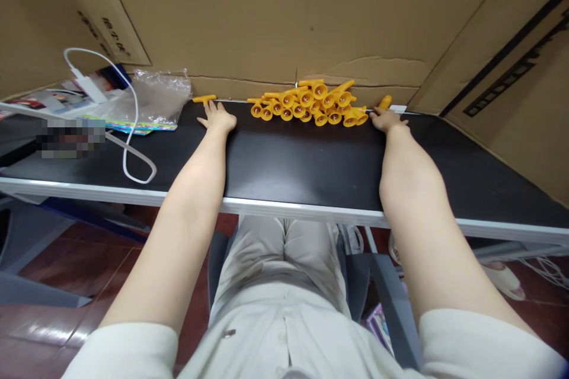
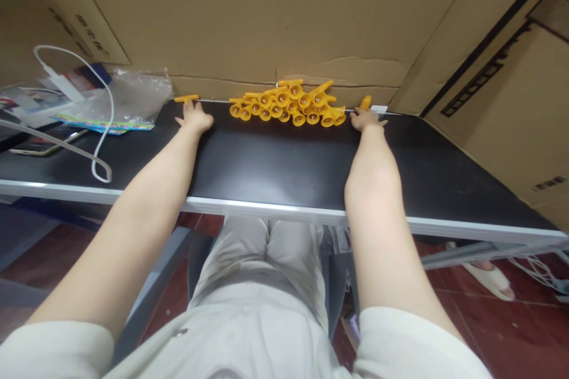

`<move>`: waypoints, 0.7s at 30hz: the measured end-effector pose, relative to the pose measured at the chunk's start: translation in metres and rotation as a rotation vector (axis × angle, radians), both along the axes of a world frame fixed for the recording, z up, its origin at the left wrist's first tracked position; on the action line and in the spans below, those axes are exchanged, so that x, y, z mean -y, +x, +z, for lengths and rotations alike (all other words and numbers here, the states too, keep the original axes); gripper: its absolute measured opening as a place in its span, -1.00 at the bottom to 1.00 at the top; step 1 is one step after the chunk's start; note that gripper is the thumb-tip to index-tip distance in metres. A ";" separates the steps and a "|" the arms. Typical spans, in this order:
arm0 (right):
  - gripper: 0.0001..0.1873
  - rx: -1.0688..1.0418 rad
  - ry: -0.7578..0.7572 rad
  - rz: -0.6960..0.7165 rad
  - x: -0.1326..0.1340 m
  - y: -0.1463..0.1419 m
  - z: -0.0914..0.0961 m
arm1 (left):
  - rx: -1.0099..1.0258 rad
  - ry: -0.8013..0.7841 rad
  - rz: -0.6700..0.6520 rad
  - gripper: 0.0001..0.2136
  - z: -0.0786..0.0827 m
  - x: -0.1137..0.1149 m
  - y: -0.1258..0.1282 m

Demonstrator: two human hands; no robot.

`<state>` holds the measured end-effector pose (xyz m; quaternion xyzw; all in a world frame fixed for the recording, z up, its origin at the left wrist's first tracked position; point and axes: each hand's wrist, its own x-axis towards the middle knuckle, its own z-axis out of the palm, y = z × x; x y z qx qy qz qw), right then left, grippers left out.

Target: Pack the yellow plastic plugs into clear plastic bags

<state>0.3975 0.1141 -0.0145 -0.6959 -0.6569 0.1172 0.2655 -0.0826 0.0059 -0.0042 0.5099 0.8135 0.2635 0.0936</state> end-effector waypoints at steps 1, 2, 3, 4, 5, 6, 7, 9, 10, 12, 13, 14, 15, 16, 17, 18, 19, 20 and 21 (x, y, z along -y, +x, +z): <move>-0.46 0.035 -0.045 -0.090 0.002 -0.003 0.002 | -0.005 -0.005 -0.015 -0.13 -0.001 -0.001 -0.001; -0.44 0.085 -0.085 -0.160 0.005 -0.006 0.004 | -0.012 -0.010 -0.029 -0.14 -0.001 -0.002 -0.002; -0.42 0.137 -0.117 -0.210 0.008 -0.011 0.007 | -0.020 -0.018 -0.041 -0.16 -0.002 -0.003 -0.003; -0.39 0.172 -0.136 -0.222 0.011 -0.015 0.010 | -0.029 -0.031 -0.052 -0.19 -0.002 -0.004 -0.003; -0.37 0.196 -0.144 -0.222 0.014 -0.018 0.012 | -0.040 -0.046 -0.060 -0.23 -0.003 -0.005 -0.004; -0.36 0.211 -0.145 -0.218 0.015 -0.021 0.013 | -0.051 -0.061 -0.066 -0.26 -0.003 -0.005 -0.004; -0.35 0.218 -0.142 -0.213 0.016 -0.022 0.014 | -0.059 -0.074 -0.069 -0.29 -0.004 -0.006 -0.004; -0.34 0.224 -0.135 -0.213 0.016 -0.021 0.013 | -0.060 -0.082 -0.064 -0.31 -0.005 -0.007 -0.003; -0.34 0.225 -0.132 -0.215 0.015 -0.020 0.012 | -0.054 -0.076 -0.056 -0.30 -0.005 -0.007 -0.002; -0.34 0.225 -0.126 -0.220 0.012 -0.018 0.010 | -0.037 -0.056 -0.032 -0.27 -0.005 -0.006 -0.001; -0.35 0.227 -0.122 -0.221 0.011 -0.017 0.009 | -0.032 -0.045 -0.021 -0.24 -0.005 -0.006 -0.001; -0.35 0.230 -0.117 -0.222 0.010 -0.016 0.008 | -0.028 -0.040 -0.014 -0.22 -0.004 -0.005 -0.002; -0.35 0.233 -0.109 -0.224 0.009 -0.016 0.007 | -0.027 -0.044 -0.012 -0.20 -0.004 -0.005 -0.003; -0.36 0.237 -0.101 -0.225 0.008 -0.015 0.007 | -0.029 -0.055 -0.015 -0.19 -0.004 -0.006 -0.004; -0.37 0.241 -0.092 -0.227 0.007 -0.015 0.006 | -0.037 -0.071 -0.020 -0.18 -0.003 -0.007 -0.007; -0.38 0.243 -0.084 -0.229 0.007 -0.015 0.005 | -0.048 -0.086 -0.028 -0.19 -0.003 -0.009 -0.010; -0.39 0.242 -0.076 -0.230 0.006 -0.015 0.005 | -0.065 -0.101 -0.035 -0.19 -0.003 -0.011 -0.015; -0.40 0.239 -0.071 -0.230 0.006 -0.015 0.005 | -0.085 -0.113 -0.041 -0.20 -0.004 -0.015 -0.019; -0.41 0.234 -0.065 -0.230 0.006 -0.016 0.004 | -0.106 -0.125 -0.048 -0.20 -0.005 -0.019 -0.024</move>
